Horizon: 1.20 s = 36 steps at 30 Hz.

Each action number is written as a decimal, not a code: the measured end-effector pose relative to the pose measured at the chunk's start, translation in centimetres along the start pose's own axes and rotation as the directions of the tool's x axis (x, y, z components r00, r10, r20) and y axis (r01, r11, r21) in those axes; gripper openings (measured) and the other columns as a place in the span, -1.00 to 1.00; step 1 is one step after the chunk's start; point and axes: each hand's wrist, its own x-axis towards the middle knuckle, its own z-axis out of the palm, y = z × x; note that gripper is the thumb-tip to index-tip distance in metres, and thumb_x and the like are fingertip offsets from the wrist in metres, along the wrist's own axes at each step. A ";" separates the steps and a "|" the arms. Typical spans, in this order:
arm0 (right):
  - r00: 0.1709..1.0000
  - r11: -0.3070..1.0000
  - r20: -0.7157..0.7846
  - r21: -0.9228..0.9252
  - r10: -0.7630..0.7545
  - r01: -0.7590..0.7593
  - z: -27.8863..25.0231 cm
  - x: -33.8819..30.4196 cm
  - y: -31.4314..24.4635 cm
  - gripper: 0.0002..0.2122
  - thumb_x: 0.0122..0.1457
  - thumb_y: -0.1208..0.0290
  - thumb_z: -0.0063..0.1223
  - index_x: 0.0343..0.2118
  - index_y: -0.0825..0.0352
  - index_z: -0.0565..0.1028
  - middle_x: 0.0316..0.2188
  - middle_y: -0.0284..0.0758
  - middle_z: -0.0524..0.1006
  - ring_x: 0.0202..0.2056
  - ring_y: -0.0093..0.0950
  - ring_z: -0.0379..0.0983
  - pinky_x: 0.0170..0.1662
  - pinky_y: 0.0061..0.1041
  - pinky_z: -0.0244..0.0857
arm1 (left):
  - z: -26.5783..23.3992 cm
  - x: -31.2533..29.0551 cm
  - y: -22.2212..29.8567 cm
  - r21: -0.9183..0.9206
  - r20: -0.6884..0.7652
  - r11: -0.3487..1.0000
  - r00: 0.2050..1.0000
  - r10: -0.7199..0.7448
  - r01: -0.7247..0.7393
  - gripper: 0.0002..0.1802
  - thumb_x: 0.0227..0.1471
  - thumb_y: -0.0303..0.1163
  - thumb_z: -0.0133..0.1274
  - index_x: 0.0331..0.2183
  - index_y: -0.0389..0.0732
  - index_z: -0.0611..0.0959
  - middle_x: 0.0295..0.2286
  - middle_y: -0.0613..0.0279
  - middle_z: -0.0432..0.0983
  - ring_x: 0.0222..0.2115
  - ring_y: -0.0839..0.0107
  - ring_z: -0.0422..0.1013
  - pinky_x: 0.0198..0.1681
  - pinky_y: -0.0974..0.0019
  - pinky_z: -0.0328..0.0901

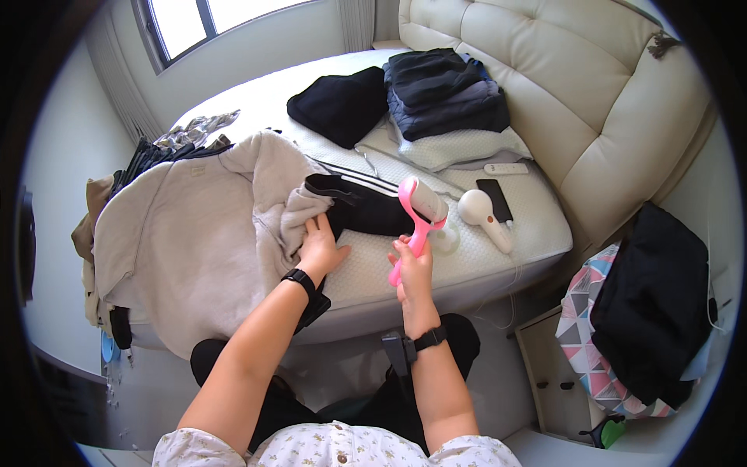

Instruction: The person cleans a fleece-lined garment using a lint roller, repeatedly rolling it over different areas of the lining and picking off debris by hand.

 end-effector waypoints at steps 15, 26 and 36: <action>0.981 0.982 0.095 -0.079 -0.167 0.174 -2.7 -6.2 -6.9 -0.84 0.18 0.52 0.04 -0.21 0.28 0.35 -0.35 -0.33 0.47 -0.44 -0.54 0.49 -0.38 -0.53 0.43 | 1.2 -5.6 2.1 -0.336 0.392 0.848 0.758 0.522 -0.411 -0.20 -0.19 -0.62 0.00 0.17 -0.27 0.25 -0.09 -0.22 0.43 -0.03 -0.11 0.34 0.05 0.10 0.25; 0.896 0.747 0.421 -0.550 -0.139 0.374 2.8 -7.5 -4.5 -0.69 0.16 0.29 0.13 -0.13 0.43 0.50 -0.56 -0.38 0.48 -0.64 -0.60 0.36 -0.57 -0.56 0.21 | -5.4 -10.0 -10.1 -0.031 0.026 0.759 0.759 0.651 -0.650 -0.36 -0.11 -0.38 0.19 0.06 -0.27 0.44 0.04 -0.10 0.31 0.08 -0.02 0.24 0.13 0.16 0.21; 0.870 0.176 0.487 -0.853 -0.071 0.492 1.0 -0.7 -0.7 -0.66 0.14 0.20 0.06 -0.05 0.22 0.55 -0.29 -0.04 0.58 -0.24 -0.18 0.55 -0.17 -0.30 0.39 | -4.9 -7.7 -12.4 -0.280 0.365 0.890 0.817 0.446 -0.361 -0.32 -0.17 -0.28 0.23 0.05 -0.20 0.45 -0.04 -0.05 0.38 -0.05 -0.01 0.38 -0.01 0.13 0.32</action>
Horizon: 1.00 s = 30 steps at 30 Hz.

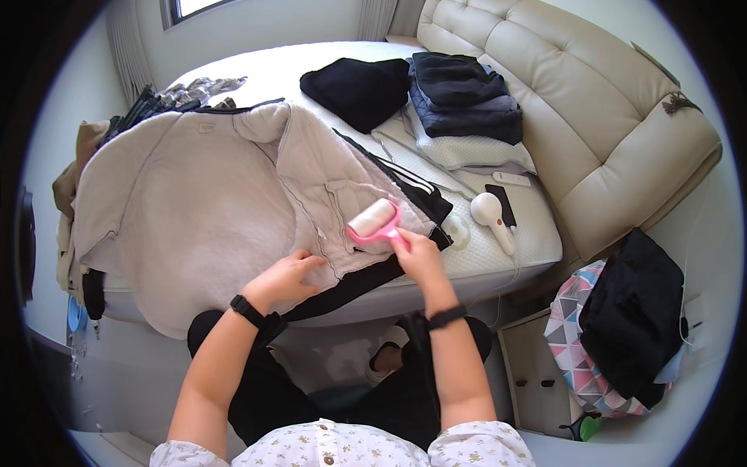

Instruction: The person cleans a fleece-lined garment using a lint roller, repeatedly rolling it over different areas of the lining and picking off debris by hand.

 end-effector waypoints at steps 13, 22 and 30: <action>0.967 0.898 -0.002 0.372 0.254 -0.235 -13.3 -9.5 -7.8 -0.63 0.15 0.44 0.10 0.05 0.34 0.47 -0.54 -0.51 0.41 -0.62 -0.77 0.22 -0.57 -0.73 0.10 | 0.0 1.3 2.6 0.102 -0.190 0.993 0.979 0.077 -0.058 -0.32 -0.18 -0.22 0.26 0.02 -0.21 0.48 -0.04 -0.06 0.38 0.00 0.05 0.32 -0.01 0.06 0.26; 0.985 0.968 0.079 -0.186 -0.155 0.168 -1.5 -3.7 -8.1 -0.63 0.12 0.40 0.04 0.01 0.37 0.42 -0.35 -0.03 0.51 -0.28 -0.01 0.47 -0.22 -0.15 0.35 | 3.8 2.2 0.9 0.216 -0.159 0.919 0.917 0.366 -0.329 -0.13 -0.36 -0.21 0.31 0.06 -0.24 0.41 0.06 0.18 0.33 0.08 0.27 0.22 0.03 0.08 0.11; 0.988 0.897 0.077 -0.416 -0.131 0.152 4.8 4.6 -9.3 -0.65 0.15 0.38 -0.01 0.00 0.35 0.42 -0.32 -0.02 0.51 -0.29 -0.03 0.50 -0.23 -0.14 0.40 | 4.2 2.2 0.3 0.254 -0.137 0.915 0.925 0.355 -0.314 -0.07 -0.35 -0.21 0.30 0.12 -0.25 0.35 0.09 0.12 0.29 0.13 0.22 0.18 0.06 0.03 0.08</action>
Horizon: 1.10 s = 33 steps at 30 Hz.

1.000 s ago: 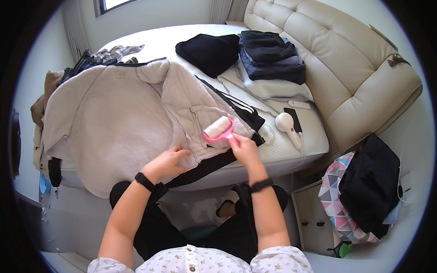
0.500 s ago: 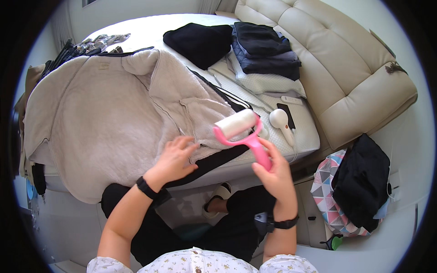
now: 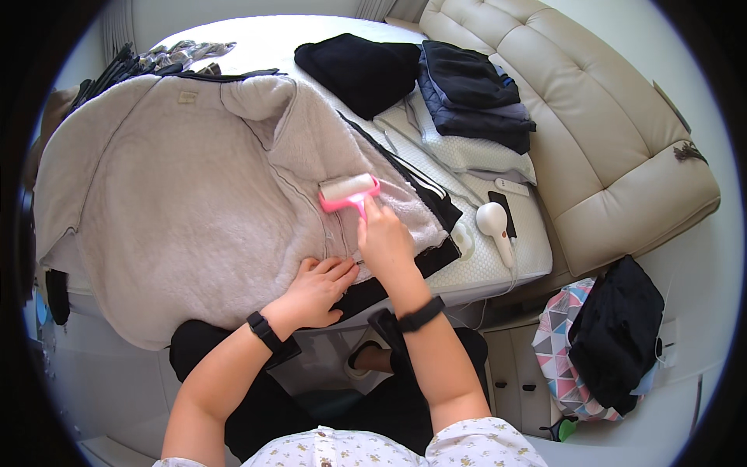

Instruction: The person cleans a fleece-lined garment using a lint roller, repeatedly rolling it over different areas of the lining and picking off debris by hand.

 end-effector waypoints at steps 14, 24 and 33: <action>0.996 0.994 0.065 0.091 0.059 -0.065 -4.6 -9.6 1.3 -0.61 0.14 0.37 0.02 0.06 0.28 0.43 -0.39 -0.05 0.48 -0.36 -0.03 0.48 -0.28 -0.12 0.38 | -0.9 0.2 0.2 -0.078 0.103 0.996 0.994 -0.039 0.048 -0.09 -0.33 -0.18 0.31 0.10 -0.26 0.37 0.08 0.13 0.31 0.12 0.19 0.18 0.08 -0.01 0.07; 0.964 0.924 -0.264 0.376 0.033 0.072 2.2 4.7 2.5 -0.60 0.16 0.37 0.04 0.04 0.44 0.43 -0.21 0.05 0.54 -0.24 -0.15 0.54 -0.16 -0.29 0.39 | -0.2 0.5 0.6 -0.039 0.028 0.999 1.000 0.010 -0.009 -0.06 -0.33 -0.18 0.32 0.13 -0.24 0.35 0.12 0.12 0.27 0.14 0.17 0.16 0.09 -0.02 0.06; 0.966 0.765 -0.238 0.639 0.103 0.076 -1.1 -1.2 2.5 -0.59 0.20 0.41 0.03 0.08 0.48 0.37 -0.15 -0.03 0.53 -0.19 -0.30 0.50 -0.07 -0.41 0.34 | -0.8 0.2 -0.1 -0.084 0.025 0.996 0.999 0.034 -0.032 -0.13 -0.28 -0.21 0.30 0.11 -0.25 0.37 0.12 0.13 0.28 0.15 0.17 0.16 0.11 -0.03 0.06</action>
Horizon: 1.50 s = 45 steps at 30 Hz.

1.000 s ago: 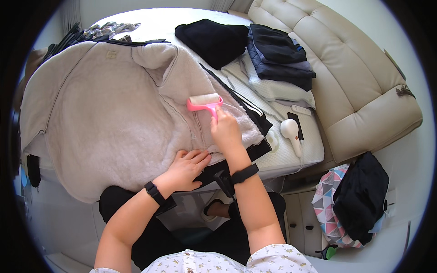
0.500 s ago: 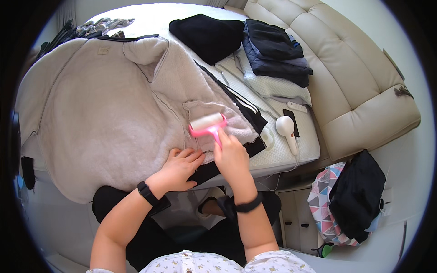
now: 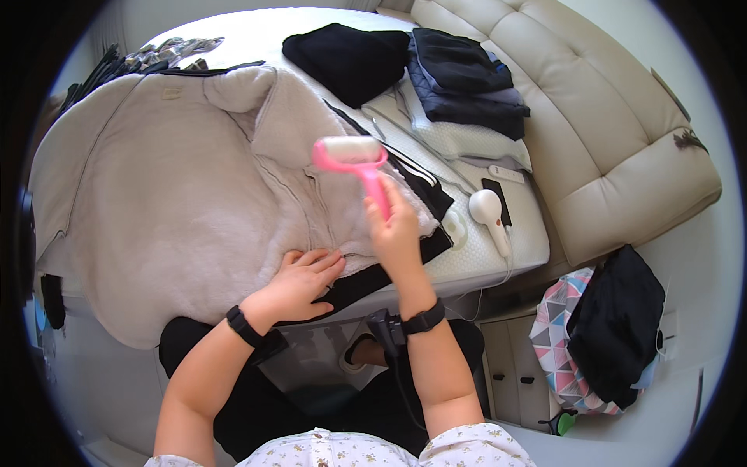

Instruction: The person cleans a fleece-lined garment using a lint roller, repeatedly rolling it over different areas of the lining and picking off debris by hand.

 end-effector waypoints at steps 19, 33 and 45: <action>0.695 0.878 0.546 0.197 -0.468 0.436 -6.3 -1.3 -15.4 -0.78 -0.32 0.35 0.12 -0.71 0.45 0.45 -0.71 -0.21 0.35 -0.66 -0.46 0.23 -0.62 -0.52 0.06 | -5.5 1.7 2.4 0.087 0.291 0.981 0.937 -0.191 0.174 -0.10 -0.24 -0.33 0.22 0.18 -0.26 0.30 0.18 0.04 0.19 0.21 0.05 0.06 0.18 -0.02 -0.06; 0.639 0.592 -0.004 -0.378 -0.769 0.711 -0.5 -5.3 -12.2 -0.91 -0.04 0.56 0.08 -0.58 0.46 0.47 -0.72 -0.36 0.28 -0.69 -0.55 0.20 -0.64 -0.67 -0.03 | -2.2 1.5 1.1 -0.011 0.247 0.992 0.961 -0.121 0.128 -0.10 -0.17 -0.30 0.22 0.21 -0.21 0.24 0.22 0.09 0.13 0.21 0.12 0.07 0.13 -0.03 0.03; 0.516 0.512 0.157 -0.067 -0.842 0.857 -3.5 -3.0 -11.2 -0.82 -0.22 0.42 0.10 -0.46 0.23 0.45 -0.35 -0.33 0.46 -0.56 -0.43 0.32 -0.45 -0.48 0.21 | -1.9 1.3 1.0 -0.061 0.135 0.996 0.989 -0.063 0.071 -0.16 -0.16 -0.29 0.23 0.16 -0.24 0.29 0.20 0.10 0.16 0.19 0.15 0.10 0.11 -0.03 0.07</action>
